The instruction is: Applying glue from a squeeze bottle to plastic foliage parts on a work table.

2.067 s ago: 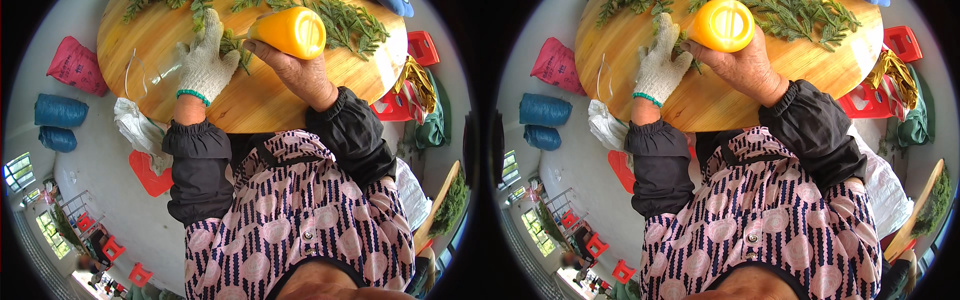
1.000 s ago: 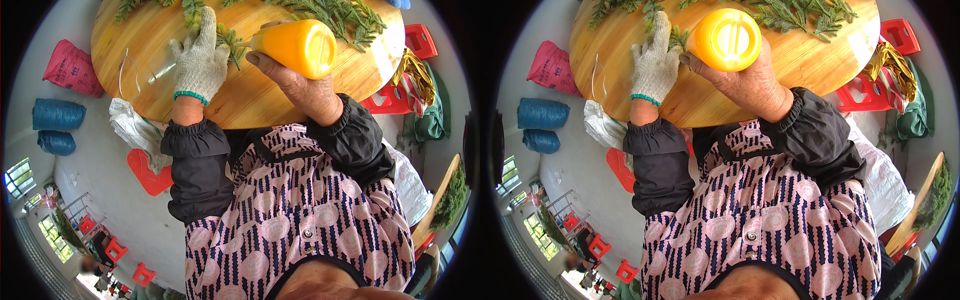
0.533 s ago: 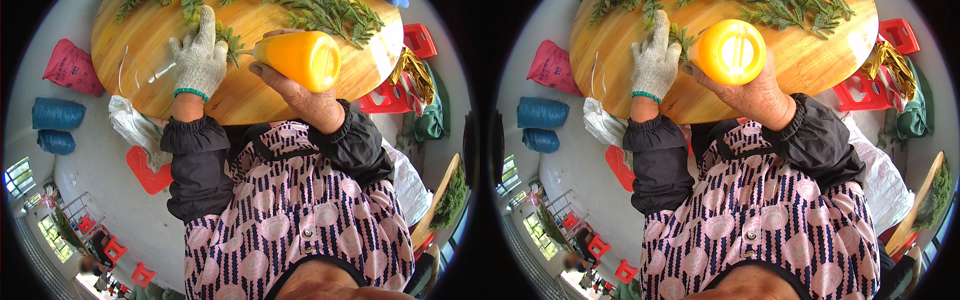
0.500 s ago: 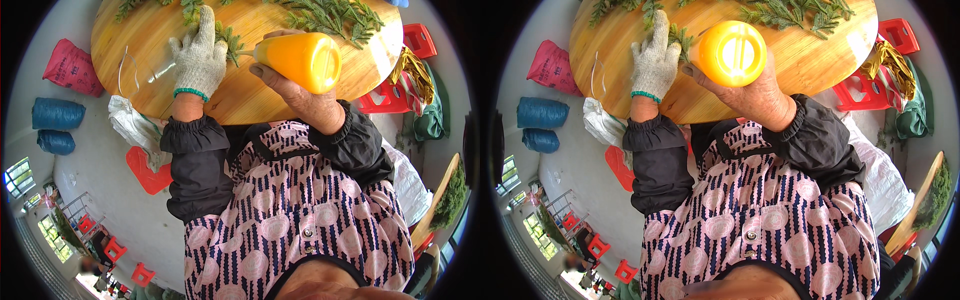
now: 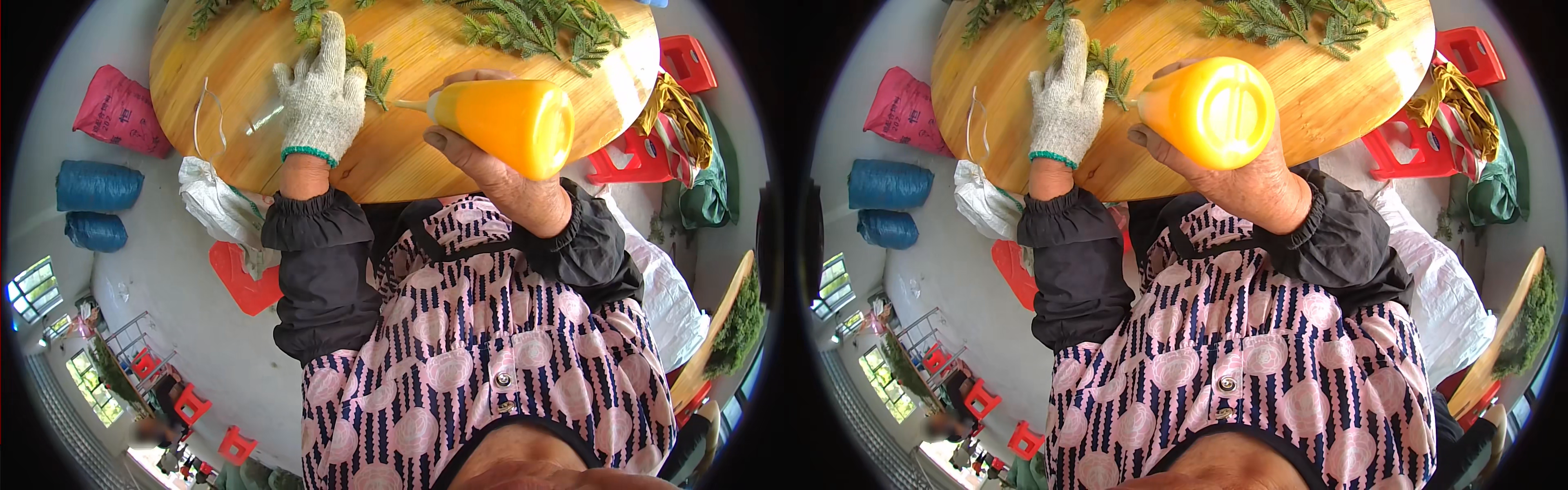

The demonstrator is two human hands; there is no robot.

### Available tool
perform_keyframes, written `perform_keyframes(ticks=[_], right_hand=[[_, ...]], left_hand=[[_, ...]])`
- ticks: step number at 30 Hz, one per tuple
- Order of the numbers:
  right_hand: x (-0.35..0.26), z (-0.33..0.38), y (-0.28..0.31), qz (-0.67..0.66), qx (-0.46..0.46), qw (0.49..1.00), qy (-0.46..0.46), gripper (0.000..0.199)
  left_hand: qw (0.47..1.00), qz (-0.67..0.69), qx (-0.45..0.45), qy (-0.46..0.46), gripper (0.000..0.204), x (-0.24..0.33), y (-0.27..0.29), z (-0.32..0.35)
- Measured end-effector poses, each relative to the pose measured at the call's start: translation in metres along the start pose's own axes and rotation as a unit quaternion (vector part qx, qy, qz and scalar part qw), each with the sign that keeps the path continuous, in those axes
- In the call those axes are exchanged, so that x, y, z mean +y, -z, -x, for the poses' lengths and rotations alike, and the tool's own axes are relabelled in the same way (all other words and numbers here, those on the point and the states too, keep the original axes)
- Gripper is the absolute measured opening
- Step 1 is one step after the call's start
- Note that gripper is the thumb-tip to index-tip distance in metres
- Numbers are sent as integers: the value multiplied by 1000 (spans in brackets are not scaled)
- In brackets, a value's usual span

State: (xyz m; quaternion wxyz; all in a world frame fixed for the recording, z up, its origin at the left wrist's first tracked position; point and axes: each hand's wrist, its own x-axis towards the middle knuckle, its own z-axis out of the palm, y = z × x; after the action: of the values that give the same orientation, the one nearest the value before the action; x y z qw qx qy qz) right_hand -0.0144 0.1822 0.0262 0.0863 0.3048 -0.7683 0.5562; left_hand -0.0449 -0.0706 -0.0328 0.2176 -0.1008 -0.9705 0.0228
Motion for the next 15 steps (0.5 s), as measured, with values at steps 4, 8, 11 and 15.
perform_keyframes(ticks=[4, 8, 11, 15], right_hand=[[-12, 4, 22, 36, -23, 999, 6, 35], [14, 22, 38, -351, 178, 914, -105, 33], [17, 22, 42, -419, 196, 884, -74, 41], [11, 28, 46, -443, 266, 849, -111, 45]], left_hand=[[994, 79, 52, 54, 65, 1, 19, 7], [968, 194, -2, 162, 72, 33, 10, -5], [916, 358, 63, 170, 77, 61, 20, -11], [888, 359, 258, 130, 73, 63, 17, -35]])
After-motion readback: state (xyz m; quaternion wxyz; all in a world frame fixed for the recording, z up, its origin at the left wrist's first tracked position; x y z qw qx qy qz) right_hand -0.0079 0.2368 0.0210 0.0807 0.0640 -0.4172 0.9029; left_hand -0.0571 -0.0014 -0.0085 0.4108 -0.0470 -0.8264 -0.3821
